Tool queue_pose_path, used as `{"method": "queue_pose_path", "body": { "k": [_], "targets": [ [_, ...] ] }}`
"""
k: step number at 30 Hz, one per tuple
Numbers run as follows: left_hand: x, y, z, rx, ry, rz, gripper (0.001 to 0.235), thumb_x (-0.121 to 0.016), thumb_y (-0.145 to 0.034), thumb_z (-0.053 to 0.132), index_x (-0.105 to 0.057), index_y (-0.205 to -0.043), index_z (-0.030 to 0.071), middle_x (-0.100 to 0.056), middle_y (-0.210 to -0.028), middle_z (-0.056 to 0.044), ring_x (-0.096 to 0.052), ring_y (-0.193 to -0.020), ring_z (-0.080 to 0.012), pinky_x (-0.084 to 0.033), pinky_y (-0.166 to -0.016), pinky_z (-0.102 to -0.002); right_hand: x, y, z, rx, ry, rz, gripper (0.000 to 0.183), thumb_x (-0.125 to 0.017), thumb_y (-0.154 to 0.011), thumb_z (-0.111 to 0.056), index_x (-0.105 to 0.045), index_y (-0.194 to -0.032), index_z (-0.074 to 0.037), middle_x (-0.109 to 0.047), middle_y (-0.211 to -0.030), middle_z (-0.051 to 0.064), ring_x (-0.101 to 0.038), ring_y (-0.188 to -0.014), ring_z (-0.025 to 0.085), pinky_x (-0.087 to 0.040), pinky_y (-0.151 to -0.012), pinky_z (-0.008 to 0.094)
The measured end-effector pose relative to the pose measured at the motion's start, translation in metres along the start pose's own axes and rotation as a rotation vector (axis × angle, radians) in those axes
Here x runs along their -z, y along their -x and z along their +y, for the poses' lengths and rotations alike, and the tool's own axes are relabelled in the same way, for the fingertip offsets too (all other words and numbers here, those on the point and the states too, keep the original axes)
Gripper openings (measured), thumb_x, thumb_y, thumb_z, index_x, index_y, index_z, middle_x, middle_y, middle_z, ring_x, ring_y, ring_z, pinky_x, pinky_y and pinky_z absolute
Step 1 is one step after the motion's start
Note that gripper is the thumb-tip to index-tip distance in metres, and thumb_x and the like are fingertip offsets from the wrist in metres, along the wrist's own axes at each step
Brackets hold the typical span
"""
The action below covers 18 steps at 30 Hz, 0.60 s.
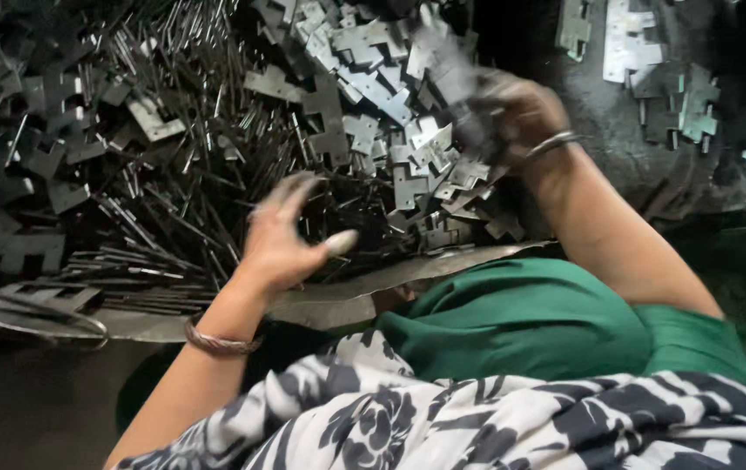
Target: The person sorts T-shaped metal pieces and metal rods from a large bin by hand and using a pair of tongs, placing them into separate groups within the workspace.
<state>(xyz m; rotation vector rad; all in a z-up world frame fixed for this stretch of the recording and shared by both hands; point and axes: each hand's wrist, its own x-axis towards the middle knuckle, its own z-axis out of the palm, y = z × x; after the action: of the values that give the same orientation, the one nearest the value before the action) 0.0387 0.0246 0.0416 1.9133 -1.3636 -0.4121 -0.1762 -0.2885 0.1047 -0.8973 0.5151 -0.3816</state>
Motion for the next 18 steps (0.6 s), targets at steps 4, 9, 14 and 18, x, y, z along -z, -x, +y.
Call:
{"method": "queue_pose_path", "body": {
  "k": [4,9,14,18],
  "targets": [
    [-0.008,0.031,-0.035,0.131,-0.263,-0.058,0.091,-0.091,-0.059,0.019,-0.056,-0.141,0.004,-0.051,-0.143,-0.026,-0.053,-0.123,-0.0454,-0.046,-0.102,-0.05,0.104,0.018,-0.051,0.452,0.412,0.295,0.04,-0.07,-0.099,-0.007,-0.06,-0.134,0.008,-0.072,-0.114,0.019,-0.071,-0.094,0.025,-0.062,-0.088,0.037],
    [-0.031,0.047,-0.089,-0.036,-0.177,0.158,0.056,-0.071,-0.077,-0.002,-0.064,-0.132,0.007,-0.066,-0.132,-0.017,-0.065,-0.12,-0.0371,-0.052,-0.106,-0.043,0.2,0.023,-0.058,0.745,2.189,0.819,0.05,-0.065,-0.09,-0.004,-0.062,-0.14,-0.001,-0.071,-0.114,0.022,-0.072,-0.094,0.037,-0.059,-0.079,0.048],
    [-0.01,0.022,-0.071,-0.147,-0.211,0.316,0.045,-0.072,-0.088,0.0,-0.063,-0.131,0.002,-0.069,-0.123,-0.018,-0.07,-0.108,-0.0381,-0.056,-0.096,-0.045,0.128,0.015,-0.022,0.595,2.337,0.585,0.045,-0.068,-0.098,-0.014,-0.063,-0.143,-0.005,-0.066,-0.121,0.023,-0.068,-0.095,0.042,-0.057,-0.079,0.051],
    [-0.006,0.003,-0.024,-0.209,-0.156,0.285,0.055,-0.068,-0.084,-0.006,-0.057,-0.138,-0.008,-0.06,-0.14,-0.027,-0.067,-0.117,-0.0389,-0.058,-0.099,-0.041,0.05,-0.047,0.057,0.563,2.247,-0.19,0.049,-0.066,-0.079,-0.004,-0.068,-0.127,-0.013,-0.061,-0.144,0.013,-0.063,-0.123,0.031,-0.057,-0.098,0.04]
  ]
}}
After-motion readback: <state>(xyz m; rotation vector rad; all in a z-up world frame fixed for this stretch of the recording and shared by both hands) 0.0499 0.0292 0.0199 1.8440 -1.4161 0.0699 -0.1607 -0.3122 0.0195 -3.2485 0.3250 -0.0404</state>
